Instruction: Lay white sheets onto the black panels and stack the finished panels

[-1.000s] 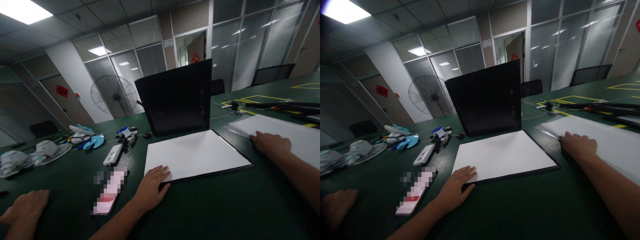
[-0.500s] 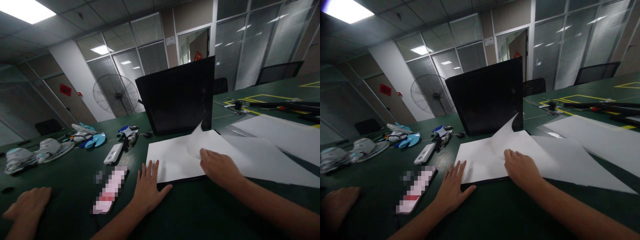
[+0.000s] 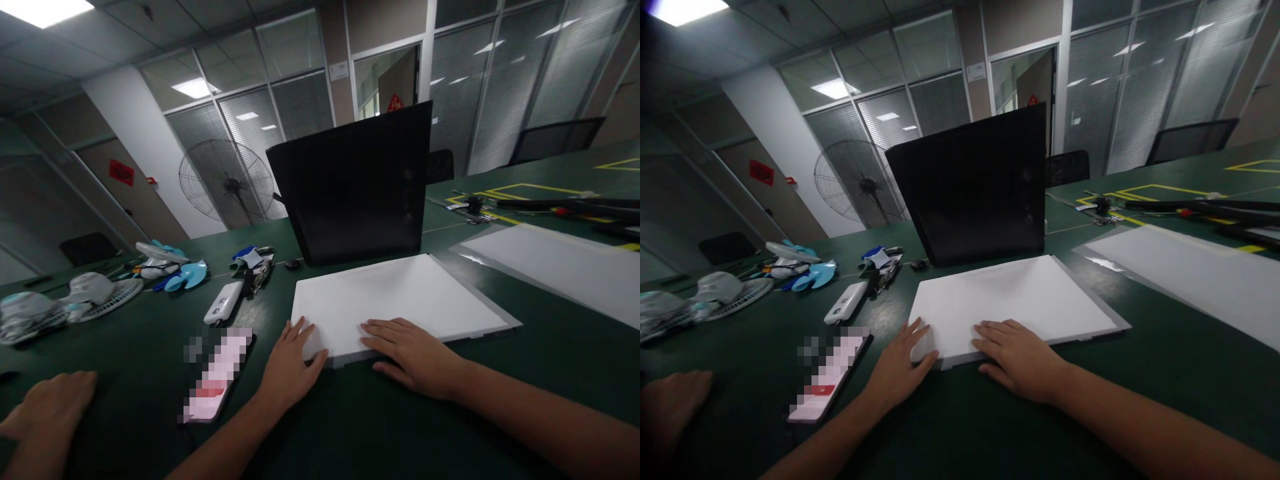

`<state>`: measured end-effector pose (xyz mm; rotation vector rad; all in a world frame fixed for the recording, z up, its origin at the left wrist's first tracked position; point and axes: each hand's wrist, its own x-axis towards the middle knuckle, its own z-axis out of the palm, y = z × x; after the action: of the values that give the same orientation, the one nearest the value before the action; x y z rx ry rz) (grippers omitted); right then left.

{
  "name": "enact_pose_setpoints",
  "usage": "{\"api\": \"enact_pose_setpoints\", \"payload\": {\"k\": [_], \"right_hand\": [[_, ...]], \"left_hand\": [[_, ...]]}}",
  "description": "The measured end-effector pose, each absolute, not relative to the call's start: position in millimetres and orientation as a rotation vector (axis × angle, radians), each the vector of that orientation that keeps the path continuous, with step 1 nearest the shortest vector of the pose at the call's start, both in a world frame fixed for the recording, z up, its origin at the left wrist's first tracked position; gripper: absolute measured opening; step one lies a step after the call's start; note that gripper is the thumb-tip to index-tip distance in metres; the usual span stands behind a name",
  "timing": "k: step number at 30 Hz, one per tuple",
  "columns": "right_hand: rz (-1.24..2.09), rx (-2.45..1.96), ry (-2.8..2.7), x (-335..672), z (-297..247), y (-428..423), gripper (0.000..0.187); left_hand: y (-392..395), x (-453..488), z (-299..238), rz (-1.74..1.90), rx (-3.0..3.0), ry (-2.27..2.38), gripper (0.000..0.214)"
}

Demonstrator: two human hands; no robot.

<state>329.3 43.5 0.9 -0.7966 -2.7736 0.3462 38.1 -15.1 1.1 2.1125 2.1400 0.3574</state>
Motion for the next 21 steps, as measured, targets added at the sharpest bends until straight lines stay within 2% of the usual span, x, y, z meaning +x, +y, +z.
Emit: {"api": "enact_pose_setpoints", "payload": {"k": [5,9,13,16,19,21], "right_hand": [[0.45,-0.759,-2.75,335,-3,48,0.052],[0.288,-0.823,-2.658,353,-6,78,0.05],[-0.143,-1.316,-2.284,418,-4,133,0.05],[-0.305,-1.616,-2.02,490,-5,163,0.062],[-0.313,-1.958,-1.747,549,-15,174,0.067],[-0.201,-2.2,-1.6,571,-23,176,0.062]], "left_hand": [[-11,34,0,0.42,2.192,2.158,0.049],[-7,30,1,0.479,2.2,2.197,0.041],[-6,30,3,0.455,2.216,2.217,0.04],[-9,33,3,0.417,2.235,2.208,0.047],[-12,36,3,0.373,2.262,2.185,0.055],[-13,36,3,0.355,2.28,2.179,0.061]]}}
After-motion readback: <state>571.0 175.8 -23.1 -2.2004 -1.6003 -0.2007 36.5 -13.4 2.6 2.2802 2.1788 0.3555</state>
